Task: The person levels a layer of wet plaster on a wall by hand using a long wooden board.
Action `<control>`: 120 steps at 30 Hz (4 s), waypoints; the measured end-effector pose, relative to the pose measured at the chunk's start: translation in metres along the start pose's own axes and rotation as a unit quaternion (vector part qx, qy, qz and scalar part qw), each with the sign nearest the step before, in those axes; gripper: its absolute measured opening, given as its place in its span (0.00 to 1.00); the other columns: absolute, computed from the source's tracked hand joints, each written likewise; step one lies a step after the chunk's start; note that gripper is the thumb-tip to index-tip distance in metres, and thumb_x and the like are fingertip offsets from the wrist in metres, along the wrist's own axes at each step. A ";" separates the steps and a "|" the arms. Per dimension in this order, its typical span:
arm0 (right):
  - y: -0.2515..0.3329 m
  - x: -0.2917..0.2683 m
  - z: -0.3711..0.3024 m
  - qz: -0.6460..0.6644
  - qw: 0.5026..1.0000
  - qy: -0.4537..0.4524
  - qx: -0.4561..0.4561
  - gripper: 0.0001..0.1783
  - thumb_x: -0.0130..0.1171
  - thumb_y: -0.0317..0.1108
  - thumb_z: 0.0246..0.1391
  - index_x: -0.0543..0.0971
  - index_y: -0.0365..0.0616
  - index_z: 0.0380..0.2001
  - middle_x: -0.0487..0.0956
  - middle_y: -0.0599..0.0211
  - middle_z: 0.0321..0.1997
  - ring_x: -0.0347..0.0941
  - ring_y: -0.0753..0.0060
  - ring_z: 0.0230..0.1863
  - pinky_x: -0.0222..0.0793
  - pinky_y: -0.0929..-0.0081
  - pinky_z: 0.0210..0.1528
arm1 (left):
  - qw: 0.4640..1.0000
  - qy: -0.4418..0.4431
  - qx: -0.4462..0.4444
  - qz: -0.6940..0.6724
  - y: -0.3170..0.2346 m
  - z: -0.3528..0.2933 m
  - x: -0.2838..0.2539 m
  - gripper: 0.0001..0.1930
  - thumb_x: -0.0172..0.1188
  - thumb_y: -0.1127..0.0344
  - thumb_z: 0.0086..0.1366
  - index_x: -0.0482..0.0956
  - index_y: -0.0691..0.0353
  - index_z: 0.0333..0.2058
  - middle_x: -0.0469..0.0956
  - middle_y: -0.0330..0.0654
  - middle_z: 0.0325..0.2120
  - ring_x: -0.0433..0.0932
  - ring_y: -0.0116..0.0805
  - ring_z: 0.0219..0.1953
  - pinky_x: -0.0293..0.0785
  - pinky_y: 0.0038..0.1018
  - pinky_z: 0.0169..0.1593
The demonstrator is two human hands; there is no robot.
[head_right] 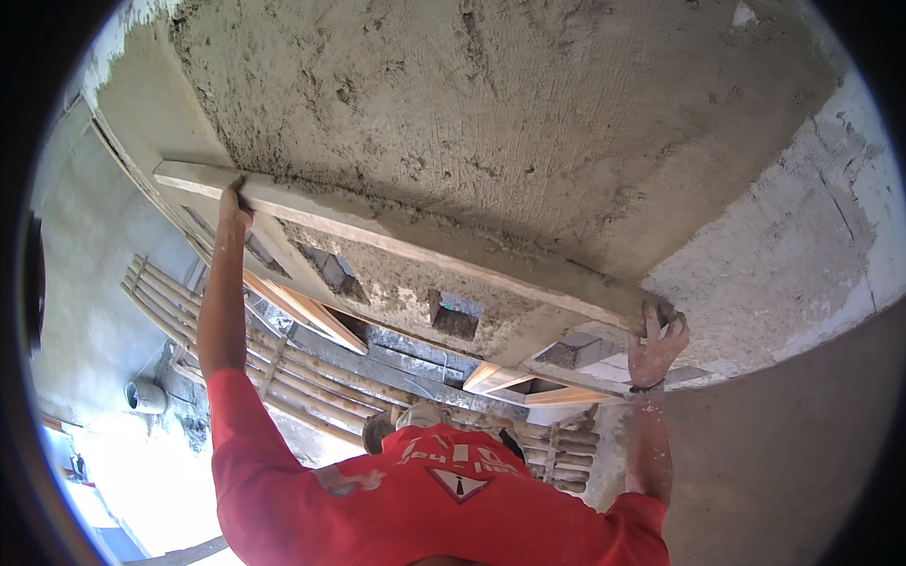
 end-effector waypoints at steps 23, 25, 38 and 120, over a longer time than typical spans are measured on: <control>-0.151 -0.041 -0.161 0.191 0.976 0.021 0.103 0.23 0.59 0.23 0.43 0.70 0.41 0.46 0.63 0.46 0.56 0.59 0.43 0.59 0.58 0.49 0.57 | 0.964 -0.099 0.013 -0.246 0.220 -0.321 -0.160 0.16 0.52 0.60 0.59 0.72 0.61 0.44 0.75 0.52 0.42 0.74 0.59 0.45 0.68 0.51 0.54; -0.171 -0.046 -0.161 0.207 0.973 0.006 0.104 0.23 0.58 0.22 0.42 0.70 0.42 0.45 0.64 0.47 0.56 0.60 0.43 0.58 0.58 0.49 0.57 | 0.950 -0.070 0.024 -0.302 0.227 -0.362 -0.155 0.18 0.53 0.61 0.58 0.73 0.62 0.45 0.75 0.52 0.42 0.73 0.59 0.46 0.67 0.52 0.55; -0.232 -0.088 -0.056 0.202 0.975 -0.039 -0.084 0.28 0.53 0.22 0.49 0.67 0.41 0.57 0.63 0.46 0.61 0.58 0.42 0.62 0.55 0.46 0.60 | 0.933 -0.253 0.057 -0.250 0.227 -0.502 -0.225 0.23 0.49 0.51 0.62 0.70 0.61 0.49 0.75 0.50 0.44 0.75 0.52 0.44 0.70 0.51 0.52; -0.086 0.212 -0.069 -0.160 0.871 0.459 -0.078 0.35 0.31 0.58 0.64 0.63 0.40 0.61 0.65 0.54 0.64 0.62 0.55 0.63 0.59 0.60 0.62 | 0.811 -0.461 0.265 -0.246 0.192 -0.962 -0.397 0.21 0.53 0.50 0.64 0.71 0.66 0.38 0.75 0.46 0.32 0.75 0.44 0.37 0.75 0.42 0.45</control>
Point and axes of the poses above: each hand's wrist, its own z-axis towards the middle knuckle, its own x-axis out of the palm, y = z × x, the point moved 5 cm from there along z, towards the middle knuckle
